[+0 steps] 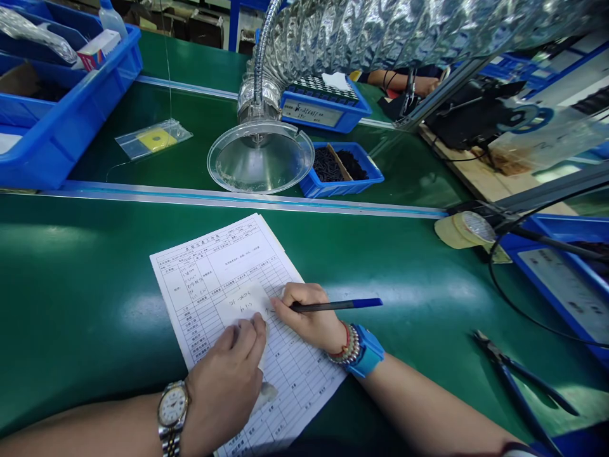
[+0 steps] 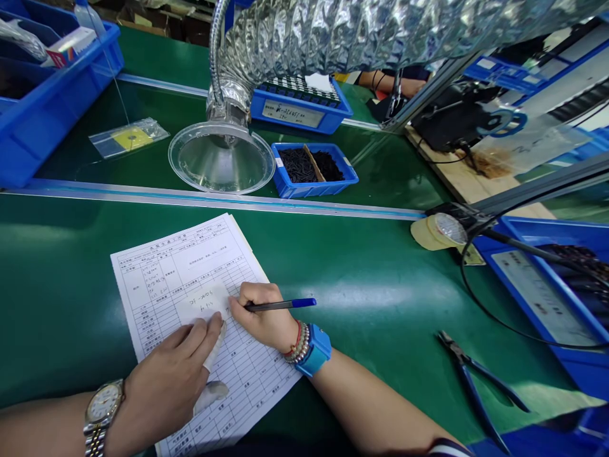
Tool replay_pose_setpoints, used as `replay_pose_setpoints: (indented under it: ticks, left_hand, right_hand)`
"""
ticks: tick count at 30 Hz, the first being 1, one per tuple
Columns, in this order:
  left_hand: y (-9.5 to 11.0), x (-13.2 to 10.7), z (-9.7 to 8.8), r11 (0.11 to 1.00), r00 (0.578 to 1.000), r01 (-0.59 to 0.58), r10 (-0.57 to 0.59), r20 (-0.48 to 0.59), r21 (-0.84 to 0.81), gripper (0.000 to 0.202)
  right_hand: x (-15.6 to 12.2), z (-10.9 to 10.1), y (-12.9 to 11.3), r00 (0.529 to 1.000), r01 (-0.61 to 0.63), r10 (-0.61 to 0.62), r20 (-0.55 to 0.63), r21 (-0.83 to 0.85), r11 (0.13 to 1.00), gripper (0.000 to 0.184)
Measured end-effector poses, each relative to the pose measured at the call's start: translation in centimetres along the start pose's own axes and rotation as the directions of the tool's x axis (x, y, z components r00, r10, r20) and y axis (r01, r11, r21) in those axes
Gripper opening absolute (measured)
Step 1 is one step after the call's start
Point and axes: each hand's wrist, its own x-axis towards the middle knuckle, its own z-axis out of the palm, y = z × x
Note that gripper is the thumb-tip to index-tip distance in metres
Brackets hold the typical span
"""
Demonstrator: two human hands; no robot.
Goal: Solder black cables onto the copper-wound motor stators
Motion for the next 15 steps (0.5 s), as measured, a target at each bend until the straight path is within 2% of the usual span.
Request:
replay_pose_setpoints:
  ticks: [5, 15]
  left_hand:
    - [-0.07, 0.12, -0.11, 1.000, 0.999, -0.005, 0.007, 0.054, -0.027, 0.039]
    - [0.06, 0.10, 0.03, 1.000, 1.000, -0.002, 0.002, -0.014, 0.008, 0.040]
  right_hand:
    - [-0.11, -0.07, 0.08, 0.999, -0.012, 0.012, 0.031, -0.013, 1.000, 0.034]
    - [-0.05, -0.12, -0.02, 0.999, 0.023, -0.023, 0.038, 0.006, 1.000, 0.033]
